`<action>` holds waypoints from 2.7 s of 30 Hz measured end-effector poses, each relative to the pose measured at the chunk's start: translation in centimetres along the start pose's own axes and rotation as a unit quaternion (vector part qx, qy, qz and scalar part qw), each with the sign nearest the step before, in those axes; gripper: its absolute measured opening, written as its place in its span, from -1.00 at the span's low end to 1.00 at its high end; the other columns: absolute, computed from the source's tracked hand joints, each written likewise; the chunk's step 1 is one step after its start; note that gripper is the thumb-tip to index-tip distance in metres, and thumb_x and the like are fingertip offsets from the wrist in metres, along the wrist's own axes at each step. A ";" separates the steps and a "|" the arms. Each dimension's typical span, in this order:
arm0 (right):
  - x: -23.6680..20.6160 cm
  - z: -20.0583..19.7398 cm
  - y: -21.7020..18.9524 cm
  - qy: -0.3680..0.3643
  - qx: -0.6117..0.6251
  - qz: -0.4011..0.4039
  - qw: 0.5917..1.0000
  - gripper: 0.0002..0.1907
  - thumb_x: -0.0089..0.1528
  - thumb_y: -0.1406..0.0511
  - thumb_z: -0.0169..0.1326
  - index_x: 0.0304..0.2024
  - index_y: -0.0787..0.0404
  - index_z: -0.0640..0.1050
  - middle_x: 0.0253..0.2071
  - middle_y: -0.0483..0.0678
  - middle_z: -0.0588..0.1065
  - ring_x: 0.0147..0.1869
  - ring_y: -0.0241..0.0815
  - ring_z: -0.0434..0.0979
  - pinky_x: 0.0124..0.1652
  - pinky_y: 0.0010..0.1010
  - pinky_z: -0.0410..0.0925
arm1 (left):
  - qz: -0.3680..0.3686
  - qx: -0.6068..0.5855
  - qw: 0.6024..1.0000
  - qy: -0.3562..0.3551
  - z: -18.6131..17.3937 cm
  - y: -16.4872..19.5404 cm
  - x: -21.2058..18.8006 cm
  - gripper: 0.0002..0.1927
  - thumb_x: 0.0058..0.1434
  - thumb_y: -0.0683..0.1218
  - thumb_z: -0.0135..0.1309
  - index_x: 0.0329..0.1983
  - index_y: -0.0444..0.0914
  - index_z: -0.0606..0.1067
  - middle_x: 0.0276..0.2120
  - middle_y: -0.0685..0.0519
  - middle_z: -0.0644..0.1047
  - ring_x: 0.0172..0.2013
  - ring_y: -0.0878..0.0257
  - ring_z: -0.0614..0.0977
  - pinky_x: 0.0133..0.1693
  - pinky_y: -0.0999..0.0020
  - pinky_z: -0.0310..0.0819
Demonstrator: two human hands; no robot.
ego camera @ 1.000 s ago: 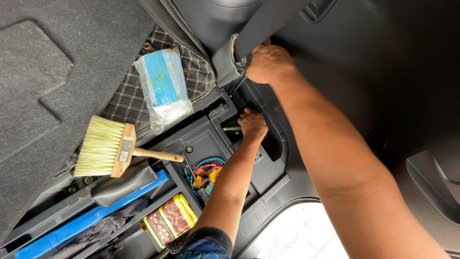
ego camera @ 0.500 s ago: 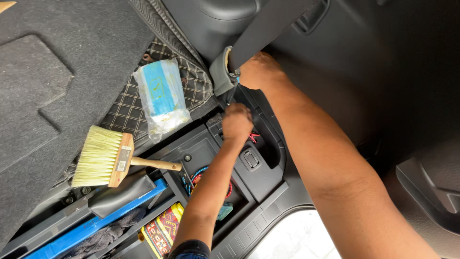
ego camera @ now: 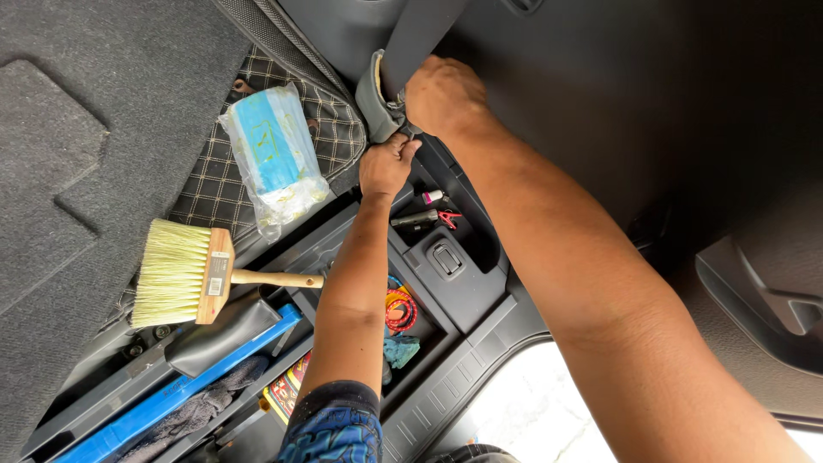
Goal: The person opens the trunk compartment and uses a screwdriver to adjust a small part near the side panel. They then place a gray carpet cover over the storage area, tucking it into place. The person rearranges items inside the trunk, including a brush, a blue case, and a yellow box, before closing the compartment cover.
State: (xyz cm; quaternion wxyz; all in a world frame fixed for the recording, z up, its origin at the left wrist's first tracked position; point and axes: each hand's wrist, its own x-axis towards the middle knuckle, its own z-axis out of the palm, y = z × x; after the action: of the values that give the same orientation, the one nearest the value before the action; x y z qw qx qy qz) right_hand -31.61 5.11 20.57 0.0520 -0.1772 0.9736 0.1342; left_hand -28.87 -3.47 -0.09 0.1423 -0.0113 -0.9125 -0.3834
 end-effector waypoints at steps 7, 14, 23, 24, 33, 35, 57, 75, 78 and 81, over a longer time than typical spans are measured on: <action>-0.7 -0.4 0.4 -0.018 0.038 0.028 0.999 -0.63 0.19 0.22 0.13 -0.04 0.34 0.61 0.03 0.23 0.56 0.06 0.11 0.60 -0.04 -0.14 0.47 | 0.001 0.020 1.000 0.013 0.4 0.1 0.0 -0.69 0.32 0.22 0.09 -0.13 -0.03 0.64 -0.43 -0.10 0.63 -0.37 -0.15 0.65 -0.28 -0.03 0.54; -0.8 -0.4 0.4 -0.033 0.039 -0.004 0.999 -0.36 0.03 0.21 0.27 0.11 0.36 0.48 0.02 0.18 0.57 0.14 0.07 0.54 -0.05 -0.10 0.49 | 0.013 0.028 0.999 -0.013 -0.5 0.7 0.1 -0.77 0.30 0.12 0.07 -0.14 -0.03 0.65 -0.42 -0.09 0.64 -0.36 -0.15 0.64 -0.28 -0.05 0.51; -0.9 0.1 -0.9 -0.046 0.046 0.088 0.994 -0.62 0.28 0.24 0.00 0.05 0.34 0.56 0.05 0.21 0.54 0.10 0.11 0.58 -0.05 -0.09 0.47 | 0.042 0.067 0.996 -0.031 -1.0 1.2 0.1 -0.76 0.33 0.12 0.08 -0.21 -0.10 0.61 -0.41 -0.08 0.64 -0.34 -0.11 0.66 -0.24 -0.02 0.53; -0.9 0.3 -1.3 -0.015 -0.007 0.053 0.998 -0.60 0.28 0.24 0.01 0.05 0.39 0.57 0.03 0.23 0.55 0.07 0.11 0.60 -0.08 -0.11 0.48 | 0.044 0.094 0.994 -0.043 -1.0 1.2 0.2 -0.76 0.35 0.11 0.06 -0.23 -0.10 0.60 -0.39 -0.07 0.64 -0.33 -0.10 0.66 -0.22 0.00 0.54; -0.7 0.7 -1.1 -0.012 0.030 0.082 0.996 -0.62 0.34 0.19 -0.03 -0.01 0.39 0.56 -0.01 0.23 0.55 0.04 0.11 0.61 -0.14 -0.10 0.50 | 0.039 0.041 0.998 -0.028 -1.6 1.6 0.2 -0.75 0.31 0.08 0.05 -0.12 -0.14 0.59 -0.41 -0.13 0.63 -0.36 -0.18 0.64 -0.27 -0.10 0.48; -0.8 0.6 -1.4 -0.018 -0.042 0.022 0.999 -0.59 0.23 0.32 0.10 -0.01 0.60 0.53 -0.07 0.35 0.56 -0.04 0.11 0.64 -0.21 -0.20 0.53 | 0.032 0.050 0.997 -0.042 -1.6 1.7 0.2 -0.77 0.32 0.07 0.04 -0.13 -0.13 0.58 -0.40 -0.12 0.63 -0.34 -0.16 0.64 -0.24 -0.09 0.50; -1.6 0.6 -1.2 -0.024 0.023 0.012 0.999 -0.57 0.13 0.13 0.18 -0.10 0.33 0.64 0.03 0.20 0.55 0.08 0.15 0.61 -0.01 -0.11 0.48 | 0.030 0.057 0.998 -0.027 0.0 0.1 0.3 -0.77 0.28 0.05 0.03 -0.21 -0.18 0.57 -0.41 -0.12 0.63 -0.35 -0.14 0.65 -0.25 -0.04 0.53; -2.2 1.6 -0.7 0.023 0.032 0.027 0.999 -0.67 0.17 0.23 0.17 -0.08 0.28 0.61 -0.02 0.18 0.55 0.00 0.15 0.64 -0.05 -0.13 0.50 | 0.035 0.091 0.993 -0.068 -0.1 0.4 0.5 -0.82 0.28 0.02 0.03 -0.18 -0.11 0.56 -0.41 -0.10 0.64 -0.34 -0.10 0.67 -0.20 -0.02 0.54; -2.9 0.3 -0.8 0.000 0.043 0.022 0.999 -0.46 0.07 0.08 0.28 -0.02 0.29 0.58 -0.04 0.17 0.54 0.07 0.08 0.60 0.02 -0.12 0.47 | 0.026 0.068 0.996 -0.059 -0.5 0.6 0.4 -0.78 0.33 0.07 0.04 -0.23 -0.14 0.56 -0.40 -0.08 0.64 -0.32 -0.11 0.66 -0.20 -0.02 0.52; -3.1 -0.5 -0.9 -0.025 -0.017 -0.004 1.000 -0.43 0.03 0.04 0.32 -0.05 0.26 0.60 0.02 0.12 0.53 0.11 0.07 0.57 -0.01 -0.10 0.47 | 0.038 0.052 0.997 -0.050 -1.0 1.2 0.3 -0.81 0.31 0.03 0.02 -0.17 -0.14 0.55 -0.39 -0.09 0.64 -0.32 -0.12 0.65 -0.22 -0.03 0.50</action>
State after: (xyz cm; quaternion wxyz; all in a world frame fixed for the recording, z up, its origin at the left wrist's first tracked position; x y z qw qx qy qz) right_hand -28.46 5.22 21.28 0.0737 -0.1787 0.9688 0.1550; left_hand -28.71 -3.41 1.48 0.1112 -0.0576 -0.9360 -0.3290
